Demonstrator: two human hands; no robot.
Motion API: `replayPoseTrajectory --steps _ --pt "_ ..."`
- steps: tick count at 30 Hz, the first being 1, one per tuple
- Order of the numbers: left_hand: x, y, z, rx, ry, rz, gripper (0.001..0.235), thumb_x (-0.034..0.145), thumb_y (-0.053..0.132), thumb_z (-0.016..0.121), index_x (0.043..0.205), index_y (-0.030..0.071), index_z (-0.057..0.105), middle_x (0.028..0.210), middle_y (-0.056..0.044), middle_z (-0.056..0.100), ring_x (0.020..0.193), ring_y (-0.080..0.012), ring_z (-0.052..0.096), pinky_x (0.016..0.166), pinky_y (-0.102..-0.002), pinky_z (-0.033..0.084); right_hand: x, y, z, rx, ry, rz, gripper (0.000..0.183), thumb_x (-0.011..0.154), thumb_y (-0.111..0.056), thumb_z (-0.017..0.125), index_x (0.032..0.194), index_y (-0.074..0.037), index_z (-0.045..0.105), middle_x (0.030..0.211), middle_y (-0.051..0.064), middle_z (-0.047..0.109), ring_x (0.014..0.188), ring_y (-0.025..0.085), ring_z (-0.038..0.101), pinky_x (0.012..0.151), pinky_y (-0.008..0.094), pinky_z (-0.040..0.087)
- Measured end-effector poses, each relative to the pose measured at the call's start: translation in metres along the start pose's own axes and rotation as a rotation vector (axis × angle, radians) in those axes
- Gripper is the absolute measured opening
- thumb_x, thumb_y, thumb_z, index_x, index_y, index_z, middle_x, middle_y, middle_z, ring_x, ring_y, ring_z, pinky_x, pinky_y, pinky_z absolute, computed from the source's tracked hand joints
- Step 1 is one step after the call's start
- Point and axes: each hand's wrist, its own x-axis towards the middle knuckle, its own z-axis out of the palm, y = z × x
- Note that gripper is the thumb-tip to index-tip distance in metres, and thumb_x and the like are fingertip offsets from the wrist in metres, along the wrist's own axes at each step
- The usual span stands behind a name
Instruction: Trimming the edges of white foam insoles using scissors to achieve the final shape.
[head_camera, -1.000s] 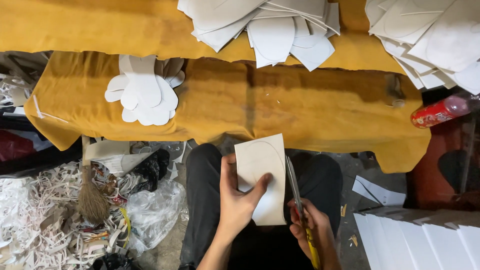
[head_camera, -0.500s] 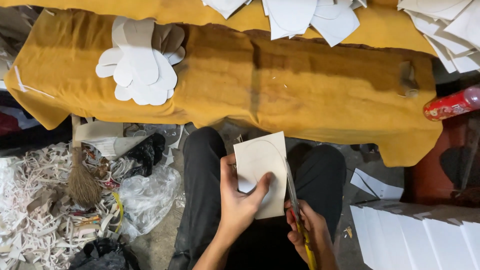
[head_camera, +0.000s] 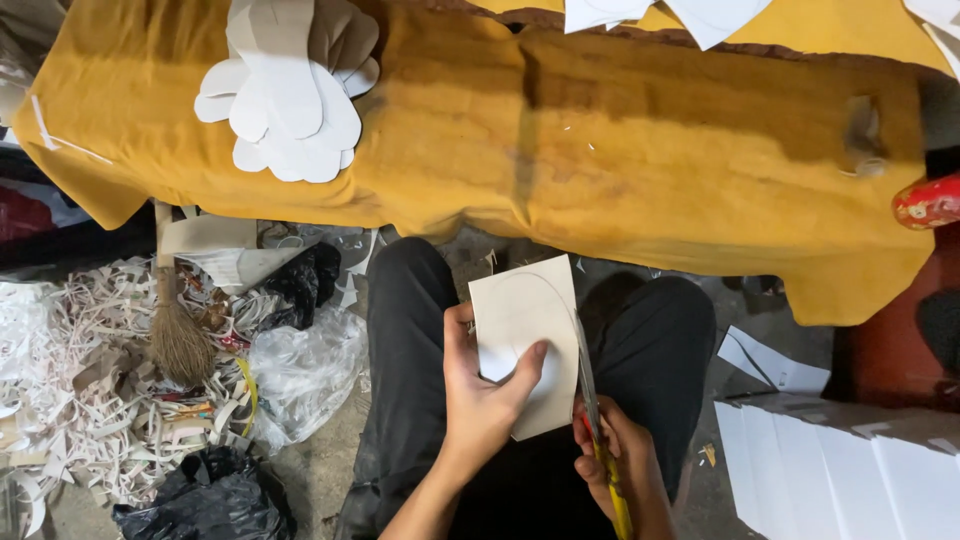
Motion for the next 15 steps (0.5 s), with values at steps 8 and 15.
replayPoseTrajectory --steps 8,15 --pt "0.001 0.01 0.004 -0.045 0.016 -0.203 0.019 0.078 0.014 0.087 0.077 0.004 0.071 0.073 0.001 0.069 0.067 -0.0082 0.06 0.056 -0.025 0.047 -0.01 -0.015 0.019 -0.318 0.103 -0.345 0.074 0.07 -0.072 0.07 0.107 -0.008 0.068 0.076 0.002 0.058 0.064 0.008 0.05 0.056 0.023 0.04" --pt "-0.002 -0.001 0.001 -0.012 0.019 -0.177 0.022 0.08 0.014 0.087 0.072 0.007 0.067 0.07 0.005 0.062 0.067 -0.007 0.055 0.057 -0.025 0.044 -0.014 -0.027 0.029 -0.514 0.195 -0.347 0.08 0.071 -0.082 0.055 0.102 -0.009 0.07 0.07 0.0 0.061 0.061 0.009 0.058 0.057 0.024 0.052"
